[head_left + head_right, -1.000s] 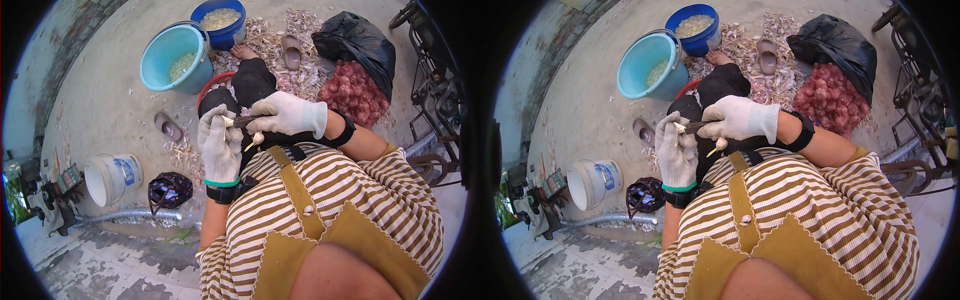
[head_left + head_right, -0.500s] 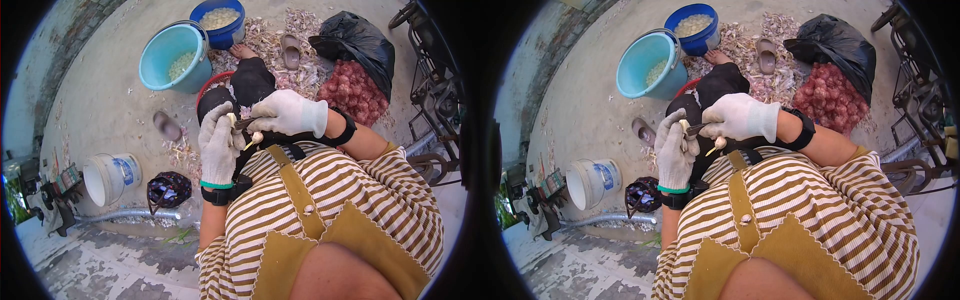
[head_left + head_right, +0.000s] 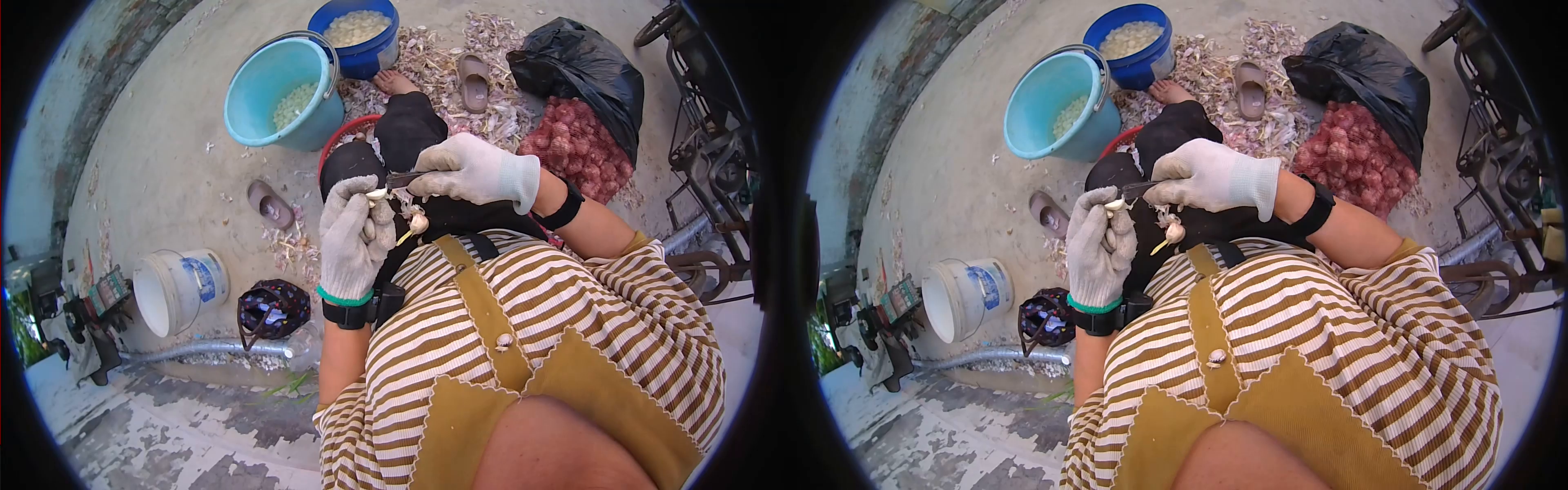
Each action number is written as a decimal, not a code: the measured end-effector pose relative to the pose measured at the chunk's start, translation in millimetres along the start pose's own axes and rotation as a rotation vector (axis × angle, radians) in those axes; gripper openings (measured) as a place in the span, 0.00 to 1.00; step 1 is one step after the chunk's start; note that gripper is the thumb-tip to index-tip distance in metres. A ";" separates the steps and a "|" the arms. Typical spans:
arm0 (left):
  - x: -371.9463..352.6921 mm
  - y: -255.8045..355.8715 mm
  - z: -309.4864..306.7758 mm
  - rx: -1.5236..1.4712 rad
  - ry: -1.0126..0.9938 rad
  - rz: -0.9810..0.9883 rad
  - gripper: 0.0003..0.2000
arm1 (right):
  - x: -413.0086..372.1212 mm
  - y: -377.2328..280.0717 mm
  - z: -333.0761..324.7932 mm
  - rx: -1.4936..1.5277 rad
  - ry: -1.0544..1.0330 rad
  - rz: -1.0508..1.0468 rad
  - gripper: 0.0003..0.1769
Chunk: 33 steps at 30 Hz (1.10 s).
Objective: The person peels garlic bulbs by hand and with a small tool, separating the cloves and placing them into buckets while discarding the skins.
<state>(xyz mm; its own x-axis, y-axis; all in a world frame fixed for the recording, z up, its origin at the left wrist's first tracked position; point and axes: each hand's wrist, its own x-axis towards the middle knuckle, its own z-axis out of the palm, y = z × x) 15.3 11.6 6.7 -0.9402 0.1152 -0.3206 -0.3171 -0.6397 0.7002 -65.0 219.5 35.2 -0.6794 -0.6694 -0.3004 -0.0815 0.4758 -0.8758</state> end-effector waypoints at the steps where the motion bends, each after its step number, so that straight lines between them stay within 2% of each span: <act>1: 0.0 -0.2 0.6 -0.007 -0.003 0.015 0.09 | 0.5 2.9 0.9 -0.122 0.039 -0.068 0.13; 2: -0.6 -0.4 0.7 -0.014 -0.004 0.029 0.09 | 0.8 4.4 2.0 -0.242 0.077 -0.136 0.14; 5: -2.1 0.7 -1.1 -0.013 -0.013 0.007 0.09 | -4.5 -10.0 -0.7 -0.329 0.041 -0.077 0.16; 8: -5.1 -2.7 8.2 0.107 0.029 -0.003 0.09 | -5.3 -10.1 2.8 -0.374 0.015 -0.121 0.15; 12: -3.9 -3.0 3.7 0.094 -0.014 0.019 0.09 | -2.2 -4.8 3.8 -0.330 0.039 -0.172 0.15; 14: -5.0 -2.5 -0.2 0.087 0.023 0.023 0.10 | -2.8 -13.1 -3.4 -0.226 0.055 0.035 0.17; 15: -5.1 -1.7 0.0 0.087 0.025 0.023 0.10 | -2.1 -9.7 -3.1 -0.226 0.054 0.035 0.17; 17: -5.0 0.5 1.3 0.061 0.009 0.026 0.10 | -1.6 -0.5 -0.9 -0.525 0.040 -0.050 0.19; 18: -4.3 1.2 0.9 0.061 0.009 0.026 0.10 | -6.9 -7.9 0.2 -0.560 0.046 -0.103 0.19; 21: -1.5 2.0 2.4 0.173 0.022 -0.007 0.09 | -10.3 -15.4 0.9 -0.714 0.041 -0.213 0.18; 25: -2.3 4.8 8.7 0.365 0.061 -0.054 0.08 | -6.8 -18.0 2.9 -0.837 0.004 -0.215 0.16; 33: -3.7 12.3 9.5 0.669 0.007 -0.093 0.07 | -5.2 -19.7 2.9 -0.880 -0.079 -0.250 0.13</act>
<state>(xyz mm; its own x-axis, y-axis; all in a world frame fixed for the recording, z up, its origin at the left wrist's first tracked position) 13.7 10.5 22.6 -0.9050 0.1408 -0.4015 -0.4079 -0.0190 0.9128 -57.7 211.9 52.9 -0.5184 -0.8327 -0.1944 -0.7672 0.5533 -0.3243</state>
